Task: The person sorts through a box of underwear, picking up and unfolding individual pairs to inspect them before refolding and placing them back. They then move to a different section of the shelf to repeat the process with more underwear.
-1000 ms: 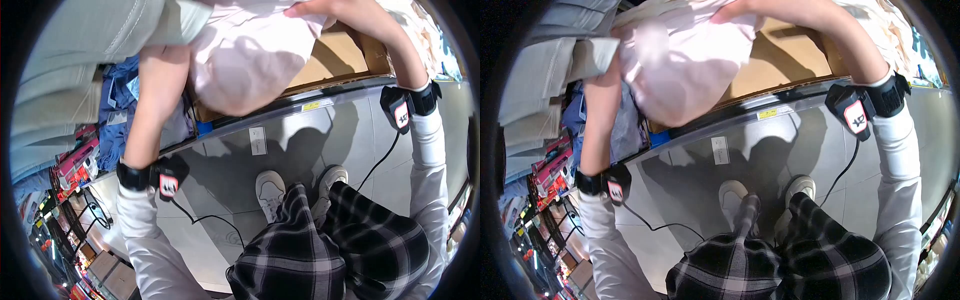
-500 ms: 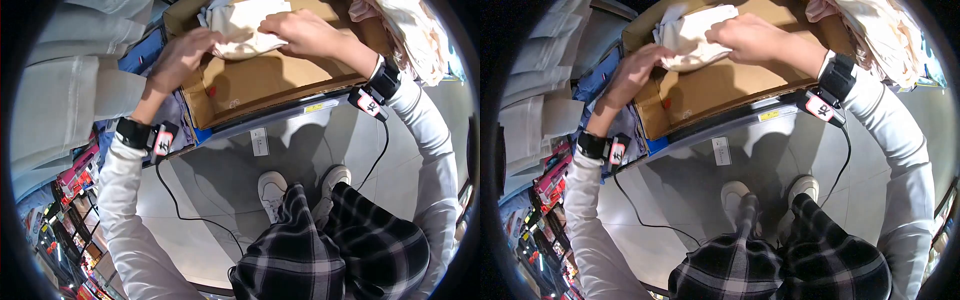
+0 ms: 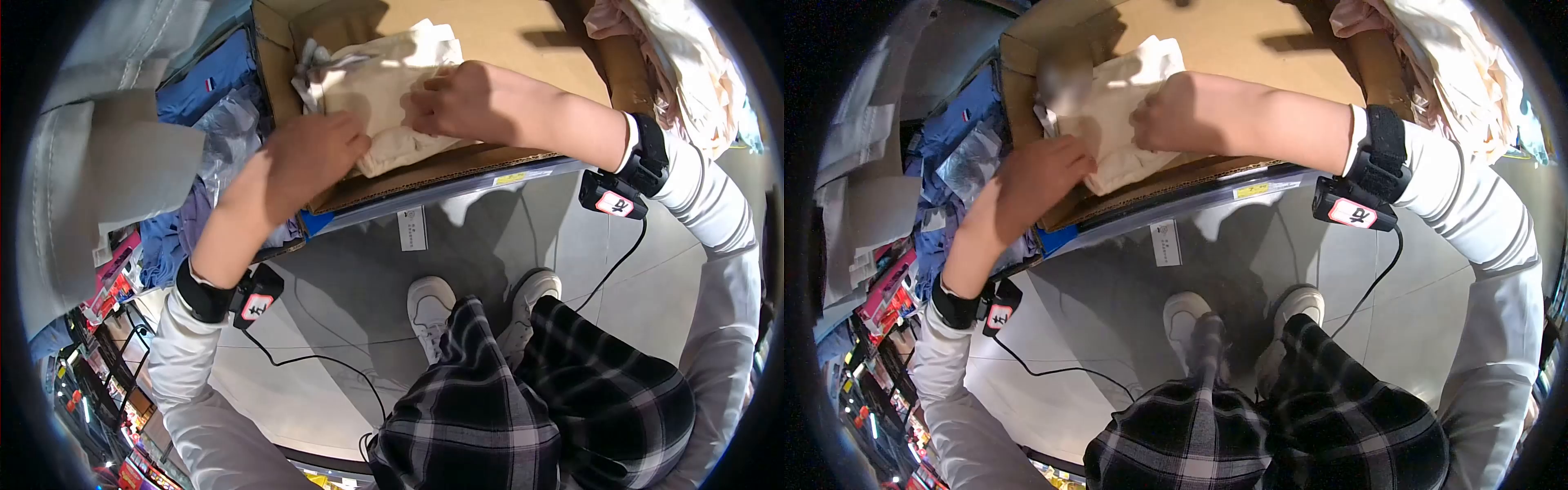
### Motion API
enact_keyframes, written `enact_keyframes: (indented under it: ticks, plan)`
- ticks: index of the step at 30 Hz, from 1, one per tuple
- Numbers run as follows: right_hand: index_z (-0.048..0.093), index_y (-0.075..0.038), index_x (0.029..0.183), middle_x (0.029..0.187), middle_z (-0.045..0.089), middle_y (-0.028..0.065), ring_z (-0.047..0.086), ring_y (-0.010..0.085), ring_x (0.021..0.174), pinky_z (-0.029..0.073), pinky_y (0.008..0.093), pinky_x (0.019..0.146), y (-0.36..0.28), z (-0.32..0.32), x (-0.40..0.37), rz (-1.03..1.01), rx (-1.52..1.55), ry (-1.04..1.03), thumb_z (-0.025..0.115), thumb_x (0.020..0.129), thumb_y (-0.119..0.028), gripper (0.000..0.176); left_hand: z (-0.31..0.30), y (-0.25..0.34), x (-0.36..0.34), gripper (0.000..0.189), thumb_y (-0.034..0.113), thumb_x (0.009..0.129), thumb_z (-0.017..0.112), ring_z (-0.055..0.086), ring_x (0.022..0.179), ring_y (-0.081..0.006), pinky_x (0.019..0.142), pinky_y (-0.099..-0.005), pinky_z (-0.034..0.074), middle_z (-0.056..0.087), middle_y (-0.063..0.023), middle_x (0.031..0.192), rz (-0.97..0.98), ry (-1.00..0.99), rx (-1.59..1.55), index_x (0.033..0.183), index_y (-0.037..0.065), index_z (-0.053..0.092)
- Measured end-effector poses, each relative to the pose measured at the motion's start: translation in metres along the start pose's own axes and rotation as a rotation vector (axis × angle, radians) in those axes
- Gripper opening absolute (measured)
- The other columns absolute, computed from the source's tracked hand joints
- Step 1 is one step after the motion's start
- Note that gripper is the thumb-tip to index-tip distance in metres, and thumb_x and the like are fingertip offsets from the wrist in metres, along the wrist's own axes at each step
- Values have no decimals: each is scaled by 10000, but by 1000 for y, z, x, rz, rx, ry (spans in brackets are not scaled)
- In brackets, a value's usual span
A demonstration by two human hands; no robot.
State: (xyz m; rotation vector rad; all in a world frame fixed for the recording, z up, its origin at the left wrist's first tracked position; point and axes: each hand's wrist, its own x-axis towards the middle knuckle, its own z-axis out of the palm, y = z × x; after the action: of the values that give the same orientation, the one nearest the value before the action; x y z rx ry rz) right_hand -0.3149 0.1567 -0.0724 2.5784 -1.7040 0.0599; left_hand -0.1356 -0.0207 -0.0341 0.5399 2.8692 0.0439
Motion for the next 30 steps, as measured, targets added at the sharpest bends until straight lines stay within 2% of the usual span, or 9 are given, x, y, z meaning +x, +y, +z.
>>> enact_keyframes:
  ticks: [5,8,11,13,17,18,19,22,30]
  plan:
    - [630,-97,887,957,626,36,648,213,926,542,332,780,-11,-4,-5,-38,-31,24,532,827,-100,115,-3,19,-5,151,47,773,521,606,889,-239,736,-341,507,554,-69,914,32,-77,34,906,81,583]
    - [599,-95,1074,1023,587,39,643,186,901,541,318,763,-6,-11,-13,-89,-59,-4,572,771,-99,303,-3,21,-8,137,92,785,568,611,878,-240,722,-317,515,574,-60,863,29,-82,30,913,70,611]
    - [638,-85,1031,930,623,68,650,227,821,522,348,732,12,-36,-29,5,460,88,600,757,-89,276,-18,18,-7,150,88,774,587,603,893,-240,736,-317,506,572,-54,853,-70,-47,-106,921,75,619]
    - [652,-78,1022,824,660,134,645,314,814,499,418,712,19,-55,-31,267,769,-157,613,804,-209,258,-26,17,-3,191,17,821,523,593,897,-291,776,-386,496,549,-97,942,-175,-108,-238,999,54,582]
    - [654,-107,1075,843,663,137,639,327,802,501,401,685,10,-41,-19,545,554,-28,634,827,-290,310,-6,18,20,273,149,856,584,561,1050,-305,874,-399,471,552,-116,1094,-162,56,-374,1110,54,561]
    - [581,-109,1238,1116,622,124,595,299,1034,481,391,828,4,-34,-22,490,521,56,648,826,-370,492,4,17,25,424,247,844,611,498,1155,-310,945,-394,431,512,-129,1203,-115,170,-218,1213,62,513]
    - [581,-109,1238,1116,622,124,595,299,1034,481,391,828,0,-23,-23,493,518,55,648,826,-370,492,14,17,29,582,344,832,637,435,1260,-316,1017,-390,392,473,-143,1312,-69,283,-61,1315,70,465]
    - [240,-48,1477,1521,239,153,124,287,1444,210,477,1127,-7,8,-22,284,138,-30,642,791,-513,921,35,12,27,873,478,764,668,252,1386,-361,1113,-413,275,286,-191,1479,-165,192,129,1450,75,310]
    - [154,-22,1492,1542,99,247,106,346,1445,166,444,1153,8,18,-16,312,261,-127,710,759,-460,1019,27,3,21,999,390,708,764,145,1404,-444,1145,-467,207,118,-257,1526,-288,98,-67,1489,85,221]
